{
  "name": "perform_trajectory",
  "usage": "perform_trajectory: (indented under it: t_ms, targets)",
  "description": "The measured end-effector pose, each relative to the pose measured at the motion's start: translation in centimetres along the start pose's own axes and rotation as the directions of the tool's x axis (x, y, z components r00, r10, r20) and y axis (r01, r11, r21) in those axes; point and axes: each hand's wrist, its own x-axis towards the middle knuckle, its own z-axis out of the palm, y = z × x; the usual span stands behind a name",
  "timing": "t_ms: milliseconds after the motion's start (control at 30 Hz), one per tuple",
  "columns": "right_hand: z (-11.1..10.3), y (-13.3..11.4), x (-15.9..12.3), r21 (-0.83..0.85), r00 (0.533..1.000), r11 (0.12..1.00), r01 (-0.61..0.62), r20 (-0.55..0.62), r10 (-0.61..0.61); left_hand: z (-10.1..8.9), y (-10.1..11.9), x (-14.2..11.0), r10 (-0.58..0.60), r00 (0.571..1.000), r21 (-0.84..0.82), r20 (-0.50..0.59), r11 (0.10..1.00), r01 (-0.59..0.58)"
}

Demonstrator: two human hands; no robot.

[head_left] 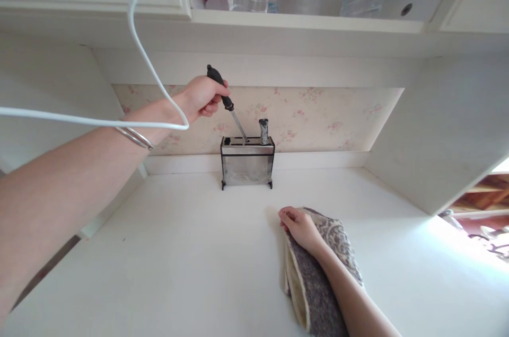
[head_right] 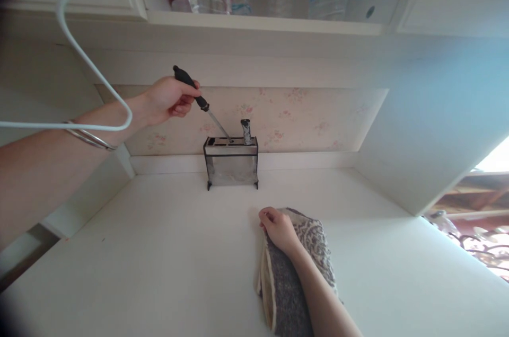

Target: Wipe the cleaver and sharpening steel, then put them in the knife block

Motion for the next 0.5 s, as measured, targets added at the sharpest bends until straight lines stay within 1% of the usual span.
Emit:
perform_trajectory:
  t_ms: [133,200,300,400,500]
  targets:
    - [-0.1,-0.3,0.0,-0.026,1.000,1.000,-0.007,0.003,0.007,0.9,-0.4,2.6,0.066,0.997,0.151,-0.047,0.987,-0.058]
    - [-0.1,-0.3,0.0,-0.032,1.000,0.999,-0.016,0.003,0.016,1.5,-0.8,4.3,0.139,0.987,0.233,-0.084,0.966,-0.117]
    - [-0.2,-0.3,0.0,-0.038,1.000,0.999,-0.011,0.011,0.011,2.4,-1.6,7.1,0.263,0.956,0.379,-0.133,0.904,-0.196]
    - [-0.2,-0.4,-0.1,-0.050,1.000,0.999,-0.002,0.023,0.003,3.3,-3.1,9.3,0.289,0.949,0.541,-0.125,0.822,-0.179]
    - [-0.3,-0.4,-0.2,-0.067,1.000,0.998,0.006,0.021,-0.005,4.5,-6.1,10.1,0.251,0.964,0.653,-0.093,0.746,-0.131]
